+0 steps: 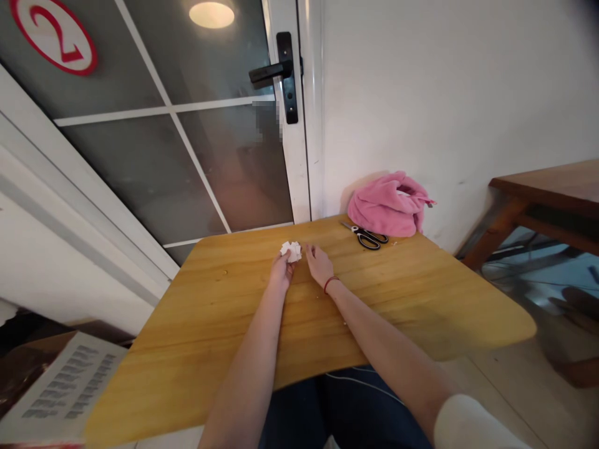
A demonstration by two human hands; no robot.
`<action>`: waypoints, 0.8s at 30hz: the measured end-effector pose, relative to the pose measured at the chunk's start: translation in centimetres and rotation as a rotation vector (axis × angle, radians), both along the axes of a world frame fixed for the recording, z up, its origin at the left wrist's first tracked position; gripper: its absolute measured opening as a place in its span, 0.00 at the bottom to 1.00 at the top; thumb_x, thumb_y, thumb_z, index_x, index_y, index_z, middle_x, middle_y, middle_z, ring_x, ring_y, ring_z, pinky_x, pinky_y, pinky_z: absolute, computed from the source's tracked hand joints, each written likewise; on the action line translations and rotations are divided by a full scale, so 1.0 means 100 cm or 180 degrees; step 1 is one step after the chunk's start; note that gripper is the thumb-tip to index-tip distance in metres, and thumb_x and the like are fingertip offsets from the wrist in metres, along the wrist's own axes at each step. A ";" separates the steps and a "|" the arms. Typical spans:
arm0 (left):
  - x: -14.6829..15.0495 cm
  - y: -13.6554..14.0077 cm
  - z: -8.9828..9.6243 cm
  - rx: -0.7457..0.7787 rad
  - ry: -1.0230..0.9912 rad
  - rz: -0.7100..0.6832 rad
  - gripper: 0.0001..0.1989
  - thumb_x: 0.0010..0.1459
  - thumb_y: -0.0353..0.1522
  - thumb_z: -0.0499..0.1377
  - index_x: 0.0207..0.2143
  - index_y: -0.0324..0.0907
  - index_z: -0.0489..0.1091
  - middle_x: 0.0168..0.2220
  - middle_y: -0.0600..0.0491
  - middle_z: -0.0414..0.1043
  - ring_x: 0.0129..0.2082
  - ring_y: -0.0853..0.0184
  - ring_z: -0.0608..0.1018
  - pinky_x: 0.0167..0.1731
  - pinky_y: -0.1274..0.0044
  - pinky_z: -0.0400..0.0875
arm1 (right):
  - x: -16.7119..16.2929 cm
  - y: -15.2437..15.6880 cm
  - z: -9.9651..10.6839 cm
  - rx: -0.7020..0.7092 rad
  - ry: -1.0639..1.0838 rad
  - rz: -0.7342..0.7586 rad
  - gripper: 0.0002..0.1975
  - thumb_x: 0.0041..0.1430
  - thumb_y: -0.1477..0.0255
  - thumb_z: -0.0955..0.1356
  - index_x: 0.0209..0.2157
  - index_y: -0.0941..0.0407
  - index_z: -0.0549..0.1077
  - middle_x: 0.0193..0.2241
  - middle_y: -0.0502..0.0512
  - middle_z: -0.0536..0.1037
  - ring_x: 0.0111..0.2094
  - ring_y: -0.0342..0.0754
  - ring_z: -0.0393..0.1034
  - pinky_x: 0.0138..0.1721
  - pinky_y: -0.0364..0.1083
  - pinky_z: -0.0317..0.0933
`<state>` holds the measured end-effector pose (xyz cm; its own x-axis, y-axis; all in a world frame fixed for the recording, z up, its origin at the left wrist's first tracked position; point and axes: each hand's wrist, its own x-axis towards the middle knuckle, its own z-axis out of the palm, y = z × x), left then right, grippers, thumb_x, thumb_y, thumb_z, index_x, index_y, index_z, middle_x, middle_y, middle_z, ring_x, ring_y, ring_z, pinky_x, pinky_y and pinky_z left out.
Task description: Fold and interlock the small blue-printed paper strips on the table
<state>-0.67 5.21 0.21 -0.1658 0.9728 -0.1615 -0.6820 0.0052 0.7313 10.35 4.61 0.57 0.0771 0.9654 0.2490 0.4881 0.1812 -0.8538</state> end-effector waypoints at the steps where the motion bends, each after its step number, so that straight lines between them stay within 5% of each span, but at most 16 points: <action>1: 0.000 -0.001 0.001 0.0068 0.0014 -0.0013 0.09 0.51 0.24 0.58 0.36 0.40 0.69 0.36 0.49 0.74 0.34 0.69 0.76 0.36 0.78 0.69 | -0.002 -0.001 -0.001 -0.0023 0.0113 0.0156 0.20 0.59 0.55 0.56 0.28 0.56 0.66 0.24 0.53 0.70 0.26 0.44 0.64 0.26 0.41 0.51; 6: 0.004 -0.004 0.001 0.0323 0.0185 -0.0385 0.07 0.52 0.27 0.57 0.36 0.39 0.70 0.32 0.51 0.74 0.26 0.72 0.74 0.26 0.81 0.67 | -0.013 -0.002 -0.004 -0.0241 0.0925 0.0830 0.20 0.58 0.55 0.56 0.38 0.57 0.66 0.22 0.49 0.70 0.18 0.41 0.59 0.21 0.41 0.53; 15: 0.002 -0.003 -0.002 0.0595 0.0407 -0.0138 0.09 0.45 0.30 0.63 0.32 0.38 0.71 0.30 0.51 0.74 0.31 0.70 0.75 0.36 0.77 0.67 | -0.006 0.011 -0.008 -0.0103 0.0965 0.0731 0.21 0.54 0.54 0.59 0.31 0.58 0.68 0.17 0.48 0.67 0.19 0.41 0.58 0.20 0.40 0.53; 24: -0.004 -0.001 -0.005 0.0428 0.0546 0.0240 0.13 0.37 0.27 0.67 0.28 0.38 0.68 0.26 0.54 0.74 0.25 0.74 0.74 0.29 0.82 0.65 | -0.010 0.002 -0.007 -0.0215 0.1105 0.0804 0.19 0.54 0.55 0.60 0.33 0.58 0.66 0.18 0.48 0.67 0.16 0.40 0.57 0.18 0.40 0.52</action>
<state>-1.05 5.14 -0.25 -0.2527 0.9675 0.0056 -0.5425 -0.1465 0.8272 9.32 4.85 -0.09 -0.0955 0.9780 0.1857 0.1174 0.1963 -0.9735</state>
